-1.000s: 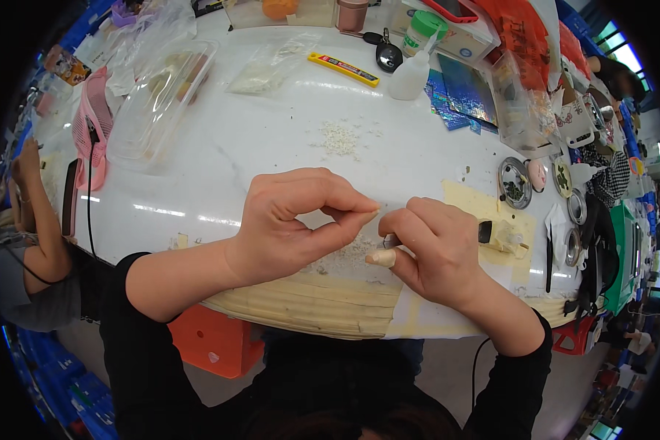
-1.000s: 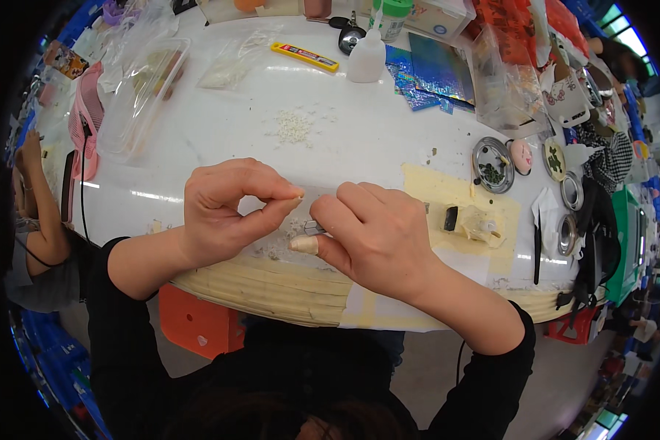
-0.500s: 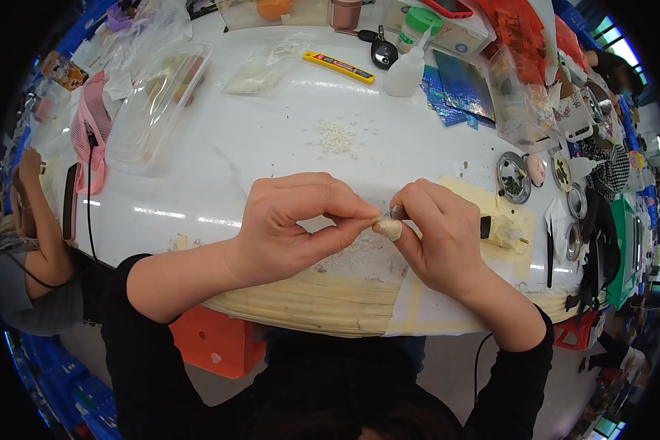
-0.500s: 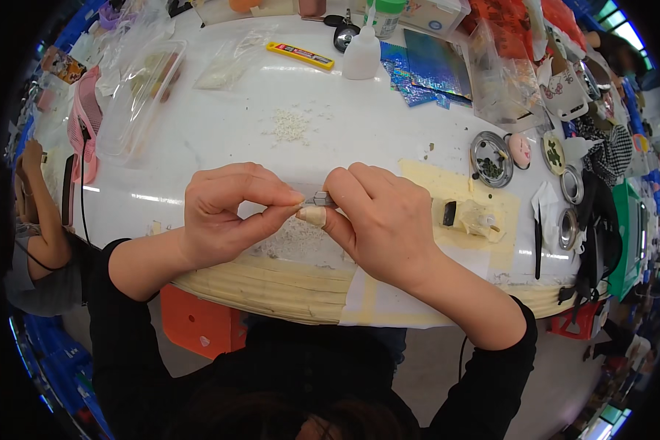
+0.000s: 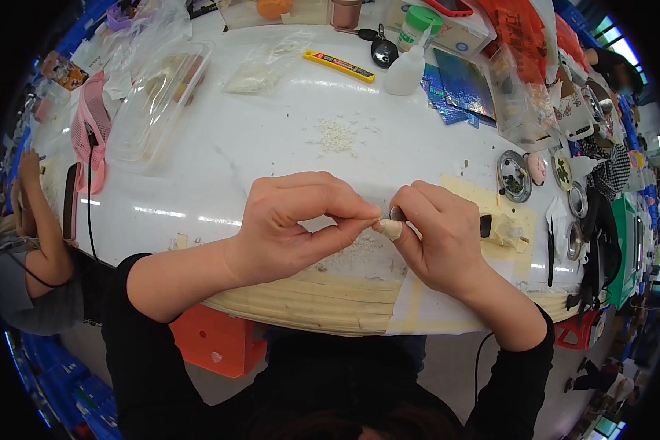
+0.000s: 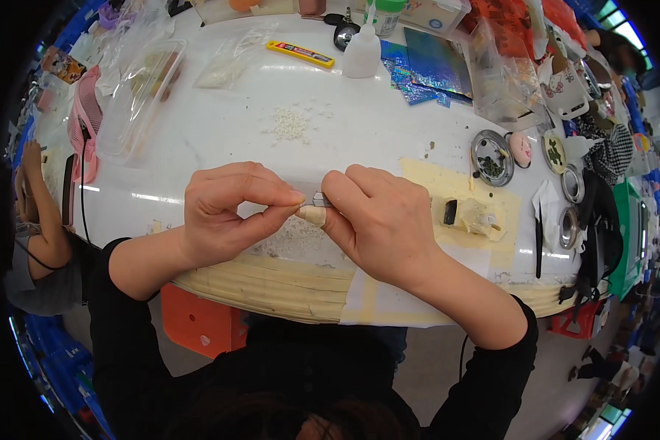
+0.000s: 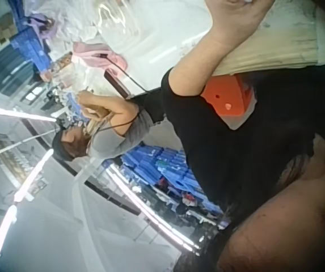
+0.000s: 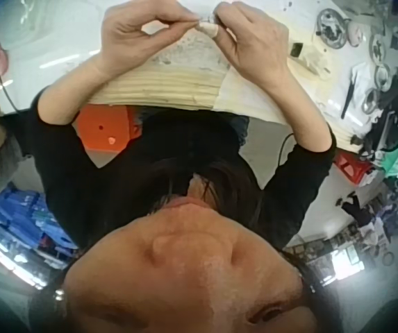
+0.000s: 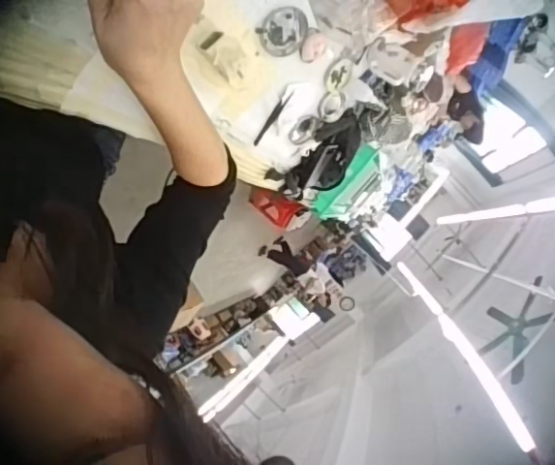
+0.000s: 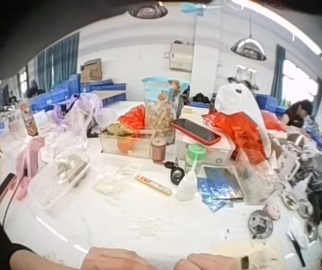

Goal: Inserting small white pieces into a yellow component using tweezers at a workbench.

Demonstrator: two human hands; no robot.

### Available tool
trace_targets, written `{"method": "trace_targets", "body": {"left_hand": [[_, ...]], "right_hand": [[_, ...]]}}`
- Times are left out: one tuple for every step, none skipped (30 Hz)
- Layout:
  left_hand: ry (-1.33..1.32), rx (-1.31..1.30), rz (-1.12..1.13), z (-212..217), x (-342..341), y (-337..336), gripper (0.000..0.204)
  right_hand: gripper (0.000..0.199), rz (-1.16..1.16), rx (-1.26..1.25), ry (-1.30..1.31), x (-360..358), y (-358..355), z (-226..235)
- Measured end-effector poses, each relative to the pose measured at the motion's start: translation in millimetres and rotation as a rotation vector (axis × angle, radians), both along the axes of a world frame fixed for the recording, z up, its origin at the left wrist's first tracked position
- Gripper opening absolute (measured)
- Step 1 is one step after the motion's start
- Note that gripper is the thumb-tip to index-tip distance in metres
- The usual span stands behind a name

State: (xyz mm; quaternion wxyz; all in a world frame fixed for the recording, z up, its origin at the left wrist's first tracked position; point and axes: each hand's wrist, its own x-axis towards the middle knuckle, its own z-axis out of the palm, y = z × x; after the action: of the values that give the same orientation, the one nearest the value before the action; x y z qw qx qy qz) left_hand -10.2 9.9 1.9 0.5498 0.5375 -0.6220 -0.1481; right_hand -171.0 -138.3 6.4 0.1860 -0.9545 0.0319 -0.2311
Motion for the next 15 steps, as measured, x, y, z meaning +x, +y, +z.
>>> {"method": "trace_targets", "body": {"left_hand": [[-0.001, -0.002, 0.000, 0.1, -0.1, 0.0, 0.019], [-0.001, -0.004, 0.000, 0.2, -0.2, 0.1, 0.019], [-0.002, -0.007, 0.000, 0.3, -0.3, 0.1, 0.019], [0.005, 0.000, 0.000, 0.0, -0.3, 0.2, 0.019], [0.014, 0.007, -0.001, -0.7, 0.0, 0.1, 0.018], [0.022, 0.013, -0.001, -1.1, 0.1, 0.1, 0.018], [0.019, 0.013, -0.001, -0.9, -0.1, 0.2, 0.018], [0.016, 0.012, -0.001, -0.3, -0.3, 0.5, 0.018], [0.013, 0.011, -0.001, 0.1, -0.4, 0.7, 0.018], [0.014, 0.015, 0.004, 0.2, -0.2, 0.5, 0.018], [0.014, 0.020, 0.011, 0.0, 0.1, 0.6, 0.018], [0.015, 0.025, 0.017, -0.1, 0.4, 0.7, 0.018], [0.032, 0.046, 0.030, 0.5, 0.6, 0.7, 0.018], [0.050, 0.067, 0.042, 1.4, 0.7, 0.4, 0.017], [0.068, 0.089, 0.053, 1.7, 0.8, 0.0, 0.017]], "right_hand": [[0.024, 0.002, 0.005, 0.004, -0.2, 0.0, 0.2], [0.024, 0.004, 0.003, 0.003, -0.2, -0.1, 0.1], [0.024, 0.006, 0.000, 0.002, -0.3, -0.1, 0.0], [0.024, 0.008, -0.002, 0.001, -0.4, -0.2, -0.1], [0.024, 0.011, -0.011, -0.001, -0.4, 0.3, 0.2], [0.025, 0.014, -0.020, -0.004, -0.3, 1.2, 0.8], [0.025, 0.018, -0.029, -0.006, -0.3, 1.7, 1.1], [0.026, 0.020, -0.032, -0.011, -0.3, 1.5, 0.7], [0.027, 0.022, -0.034, -0.017, -0.3, 0.8, -0.1], [0.028, 0.024, -0.037, -0.022, -0.4, 0.2, -0.7], [0.029, 0.025, -0.027, -0.026, -0.3, -0.2, -1.4], [0.030, 0.026, -0.017, -0.029, -0.2, -0.7, -2.1], [0.031, 0.027, -0.006, -0.032, -0.3, -1.0, -2.4], [0.031, 0.019, 0.006, -0.031, -0.7, -1.3, -2.3], [0.031, 0.012, 0.019, -0.029, -1.2, -1.6, -1.7]]}}
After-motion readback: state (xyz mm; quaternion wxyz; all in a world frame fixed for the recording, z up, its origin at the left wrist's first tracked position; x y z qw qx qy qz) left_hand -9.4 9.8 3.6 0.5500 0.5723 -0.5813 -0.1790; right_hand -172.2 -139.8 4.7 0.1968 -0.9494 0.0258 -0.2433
